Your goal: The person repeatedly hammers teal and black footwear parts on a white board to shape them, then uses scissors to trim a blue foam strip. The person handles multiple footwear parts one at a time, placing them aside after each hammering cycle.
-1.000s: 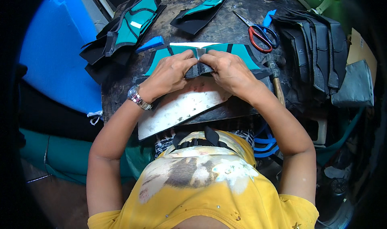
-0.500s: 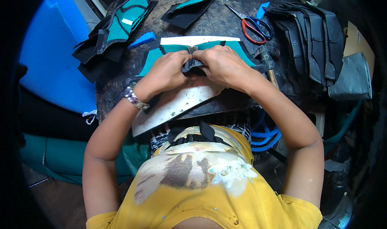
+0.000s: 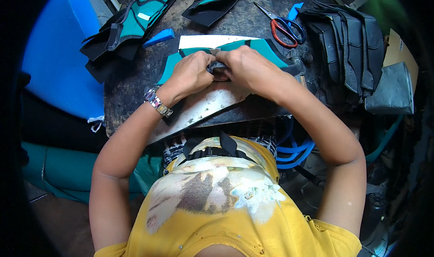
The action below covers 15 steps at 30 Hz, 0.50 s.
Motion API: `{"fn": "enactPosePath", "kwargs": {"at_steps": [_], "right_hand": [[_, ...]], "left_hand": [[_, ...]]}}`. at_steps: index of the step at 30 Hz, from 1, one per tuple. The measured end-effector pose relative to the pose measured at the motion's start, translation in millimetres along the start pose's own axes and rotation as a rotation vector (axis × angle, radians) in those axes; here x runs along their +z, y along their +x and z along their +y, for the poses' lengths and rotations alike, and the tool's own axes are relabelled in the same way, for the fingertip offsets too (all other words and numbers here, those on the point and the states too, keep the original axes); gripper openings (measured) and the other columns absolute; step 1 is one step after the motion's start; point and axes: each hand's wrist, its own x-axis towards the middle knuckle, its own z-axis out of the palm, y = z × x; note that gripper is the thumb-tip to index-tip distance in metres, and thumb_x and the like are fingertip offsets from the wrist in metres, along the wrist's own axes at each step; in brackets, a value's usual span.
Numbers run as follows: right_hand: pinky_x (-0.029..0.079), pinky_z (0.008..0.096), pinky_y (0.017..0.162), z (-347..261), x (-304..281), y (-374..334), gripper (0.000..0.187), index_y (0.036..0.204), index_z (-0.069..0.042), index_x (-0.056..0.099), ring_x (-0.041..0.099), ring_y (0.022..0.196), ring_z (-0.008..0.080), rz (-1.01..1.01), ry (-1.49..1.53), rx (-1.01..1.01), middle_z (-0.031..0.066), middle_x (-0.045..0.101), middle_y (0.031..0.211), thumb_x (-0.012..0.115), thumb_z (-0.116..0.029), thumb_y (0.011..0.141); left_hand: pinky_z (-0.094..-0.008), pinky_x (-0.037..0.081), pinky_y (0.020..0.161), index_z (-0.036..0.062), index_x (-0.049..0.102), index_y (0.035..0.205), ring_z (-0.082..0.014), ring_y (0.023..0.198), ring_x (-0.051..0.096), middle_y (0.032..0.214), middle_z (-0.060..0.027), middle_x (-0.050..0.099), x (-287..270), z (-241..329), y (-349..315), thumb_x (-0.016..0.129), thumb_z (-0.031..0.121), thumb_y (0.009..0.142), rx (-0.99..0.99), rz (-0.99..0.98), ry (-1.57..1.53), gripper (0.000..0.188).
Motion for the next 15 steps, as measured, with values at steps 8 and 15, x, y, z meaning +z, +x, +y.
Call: {"fn": "enactPosePath", "kwargs": {"at_steps": [8, 15], "right_hand": [[0.053, 0.0515, 0.072, 1.7, 9.7, -18.9, 0.044, 0.116, -0.003, 0.059, 0.068, 0.085, 0.0426, 0.186, -0.095, -0.067, 0.0223, 0.07, 0.088, 0.08, -0.024, 0.083], [0.05, 0.0512, 0.071, 15.3, -2.8, -7.9, 0.037, 0.113, -0.001, 0.055, 0.066, 0.083, 0.0458, 0.022, -0.135, -0.038, 0.0247, 0.067, 0.081, 0.075, -0.015, 0.086]], "left_hand": [[-0.05, 0.054, 0.078, 0.0032, 0.077, 0.098, -0.0399, 0.086, 0.071, 0.088, -0.0255, 0.072, 11.0, 0.4, -8.7, 0.064, 0.012, 0.078, 0.106, 0.163, -0.01, 0.025], [-0.051, 0.053, 0.075, -0.0012, 0.072, 0.083, -0.0402, 0.083, 0.071, 0.083, -0.0245, 0.071, 8.4, 11.0, -3.5, 0.065, 0.015, 0.076, 0.105, 0.137, 0.103, 0.019]]}}
